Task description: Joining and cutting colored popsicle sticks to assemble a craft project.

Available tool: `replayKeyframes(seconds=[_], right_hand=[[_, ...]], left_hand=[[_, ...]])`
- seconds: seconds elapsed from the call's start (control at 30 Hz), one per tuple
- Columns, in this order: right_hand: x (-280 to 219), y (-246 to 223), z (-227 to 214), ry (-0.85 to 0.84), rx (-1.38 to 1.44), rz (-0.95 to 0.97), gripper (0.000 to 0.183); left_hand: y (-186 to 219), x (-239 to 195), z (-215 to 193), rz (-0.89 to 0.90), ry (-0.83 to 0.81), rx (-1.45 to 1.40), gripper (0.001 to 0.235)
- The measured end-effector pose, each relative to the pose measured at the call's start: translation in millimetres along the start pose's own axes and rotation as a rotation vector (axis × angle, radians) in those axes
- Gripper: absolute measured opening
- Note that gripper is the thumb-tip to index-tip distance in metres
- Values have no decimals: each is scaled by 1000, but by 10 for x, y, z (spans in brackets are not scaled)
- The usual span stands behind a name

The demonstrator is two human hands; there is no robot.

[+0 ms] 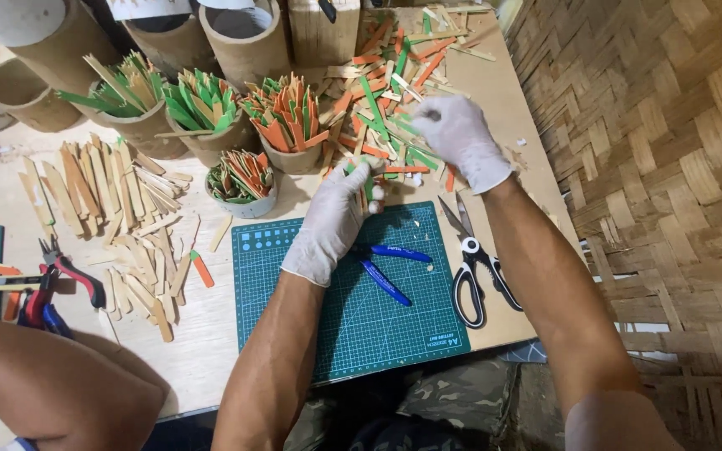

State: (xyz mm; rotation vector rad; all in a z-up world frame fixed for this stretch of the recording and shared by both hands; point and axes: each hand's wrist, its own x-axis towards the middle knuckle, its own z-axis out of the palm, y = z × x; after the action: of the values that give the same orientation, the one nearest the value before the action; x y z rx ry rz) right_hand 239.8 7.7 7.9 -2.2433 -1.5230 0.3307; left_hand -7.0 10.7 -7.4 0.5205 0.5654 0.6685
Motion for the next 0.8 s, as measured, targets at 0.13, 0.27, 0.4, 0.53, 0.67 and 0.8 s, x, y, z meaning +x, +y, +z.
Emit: replayKeyframes(seconds=[0.13, 0.27, 0.4, 0.53, 0.67, 0.8], right_hand=[[138, 269, 275, 7, -156, 93, 18], [24, 143, 259, 71, -130, 102, 17], [227, 378, 501, 98, -1, 198, 13], [-20, 167, 260, 115, 188, 202, 21], [-548, -391, -92, 42, 699, 166, 16], [-1040, -1069, -352, 15, 791, 133, 22]], left_hand=[[10, -35, -12, 6, 32, -37, 13], [-57, 7, -46, 16, 36, 13, 18], [9, -16, 11, 15, 94, 13, 23], [14, 6, -6, 20, 122, -27, 26], [-21, 46, -44, 16, 108, -148, 35], [24, -35, 108, -13, 70, -284, 47]])
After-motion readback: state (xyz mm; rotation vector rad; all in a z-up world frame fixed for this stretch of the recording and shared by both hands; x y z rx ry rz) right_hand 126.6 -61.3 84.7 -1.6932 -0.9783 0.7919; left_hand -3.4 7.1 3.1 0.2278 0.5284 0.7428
